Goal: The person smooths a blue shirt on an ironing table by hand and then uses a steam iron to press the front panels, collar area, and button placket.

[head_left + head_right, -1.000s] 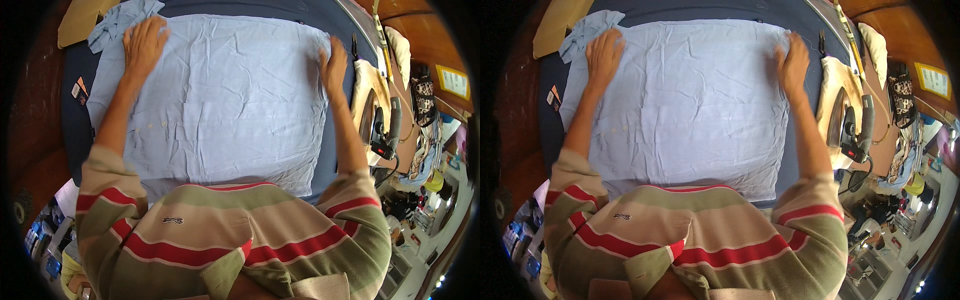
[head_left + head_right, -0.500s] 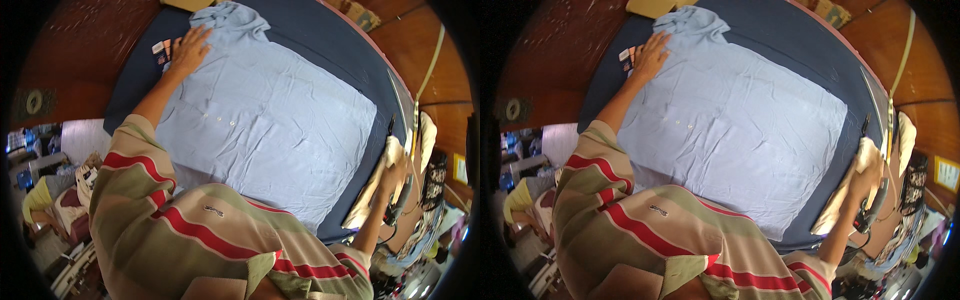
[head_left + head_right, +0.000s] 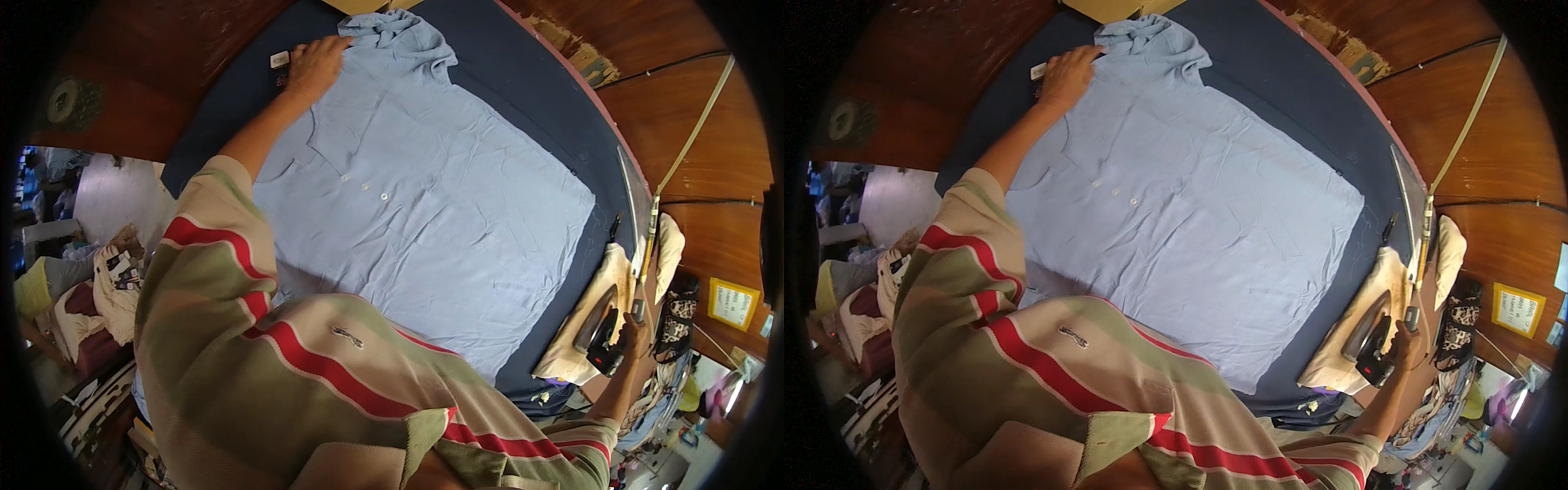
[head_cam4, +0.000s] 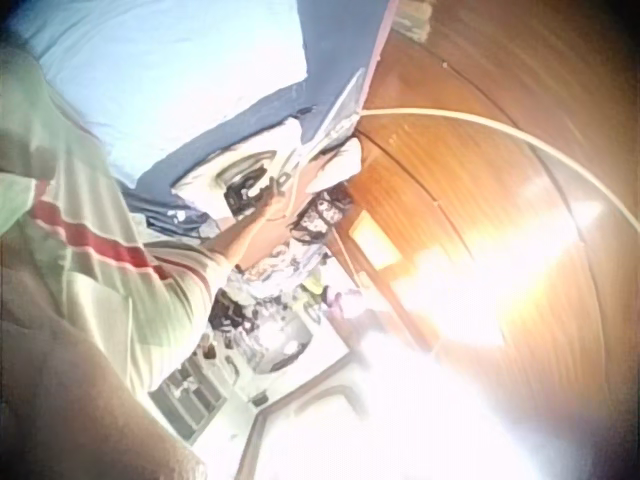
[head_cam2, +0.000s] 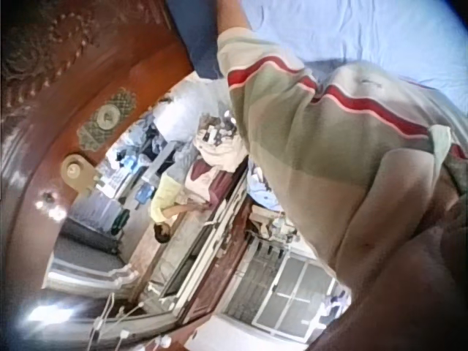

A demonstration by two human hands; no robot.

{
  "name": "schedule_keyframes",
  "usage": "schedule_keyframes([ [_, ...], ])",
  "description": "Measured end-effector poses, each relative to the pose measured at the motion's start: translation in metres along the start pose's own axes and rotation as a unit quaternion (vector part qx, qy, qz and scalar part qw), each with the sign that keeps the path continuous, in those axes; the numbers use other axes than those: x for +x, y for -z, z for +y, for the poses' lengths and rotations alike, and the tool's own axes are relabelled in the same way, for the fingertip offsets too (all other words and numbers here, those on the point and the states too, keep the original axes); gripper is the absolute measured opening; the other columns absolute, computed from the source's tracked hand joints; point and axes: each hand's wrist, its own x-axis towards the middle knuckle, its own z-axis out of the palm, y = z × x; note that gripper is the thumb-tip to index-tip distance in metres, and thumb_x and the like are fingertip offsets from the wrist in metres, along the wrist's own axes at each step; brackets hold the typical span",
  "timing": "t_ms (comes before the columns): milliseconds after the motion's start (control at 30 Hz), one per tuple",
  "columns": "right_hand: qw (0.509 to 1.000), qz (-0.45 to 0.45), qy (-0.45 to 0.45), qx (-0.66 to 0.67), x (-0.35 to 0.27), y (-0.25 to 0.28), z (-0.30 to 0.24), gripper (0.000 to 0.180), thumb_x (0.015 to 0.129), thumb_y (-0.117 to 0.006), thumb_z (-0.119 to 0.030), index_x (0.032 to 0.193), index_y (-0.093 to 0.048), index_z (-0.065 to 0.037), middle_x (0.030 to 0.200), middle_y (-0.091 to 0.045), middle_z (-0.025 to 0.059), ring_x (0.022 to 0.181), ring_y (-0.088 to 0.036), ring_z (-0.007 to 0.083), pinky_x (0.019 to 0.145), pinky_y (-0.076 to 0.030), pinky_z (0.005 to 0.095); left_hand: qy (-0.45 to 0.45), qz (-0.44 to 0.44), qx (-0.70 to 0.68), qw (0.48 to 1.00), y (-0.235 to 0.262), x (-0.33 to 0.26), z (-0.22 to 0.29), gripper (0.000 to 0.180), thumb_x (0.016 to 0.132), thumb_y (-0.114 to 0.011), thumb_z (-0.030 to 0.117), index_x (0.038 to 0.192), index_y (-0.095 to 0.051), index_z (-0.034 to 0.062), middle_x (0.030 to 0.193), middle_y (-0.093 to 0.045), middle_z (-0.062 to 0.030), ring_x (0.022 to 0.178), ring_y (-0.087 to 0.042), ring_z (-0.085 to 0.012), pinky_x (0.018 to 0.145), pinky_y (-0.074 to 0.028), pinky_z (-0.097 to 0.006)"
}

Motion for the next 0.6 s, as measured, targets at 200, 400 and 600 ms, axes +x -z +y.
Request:
schedule_keyframes([
  [200, 0.947, -0.047, 0.304, -0.092, -0.085, -0.035, -0.146, 0.052, 0.074, -0.066, -0.020, 0.119, -0.051, 0.001, 0.097, -0.063, 0.0189, 0.092, -0.061, 0.0255, 0.080, -0.047, 0.0354, -0.229, -0.071, -0.132, 0.962, -0.032, 0.045, 0.107, 0.037, 0.085, -0.055, 0.021, 0.122, -0.051, 0.0189, 0.120, -0.055, -0.0002, 0.115, -0.047, -0.0188, 0.103, -0.024, -0.046],
  [400, 0.855, -0.106, 0.462, -0.210, -0.149, -0.121, -0.318, 0.042, 0.070, -0.069, -0.029, 0.097, -0.057, 0.001, 0.080, -0.063, 0.0239, 0.075, -0.063, 0.0385, 0.067, -0.050, 0.0437, -0.217, -0.379, -0.110, 0.893, -0.038, 0.107, 0.140, 0.016, 0.082, -0.060, 0.027, 0.094, -0.056, 0.0173, 0.092, -0.061, 0.0020, 0.105, -0.052, -0.0181, 0.098, -0.025, -0.050],
  [600, 0.761, -0.189, 0.584, -0.209, -0.189, -0.190, -0.403, 0.042, 0.075, -0.065, -0.038, 0.095, -0.058, -0.001, 0.075, -0.064, 0.0198, 0.070, -0.064, 0.0351, 0.066, -0.051, 0.0410, -0.218, -0.399, -0.123, 0.882, -0.051, 0.126, 0.142, 0.014, 0.082, -0.058, 0.029, 0.086, -0.058, 0.0154, 0.083, -0.063, -0.0004, 0.091, -0.059, -0.0184, 0.092, -0.029, -0.042],
])
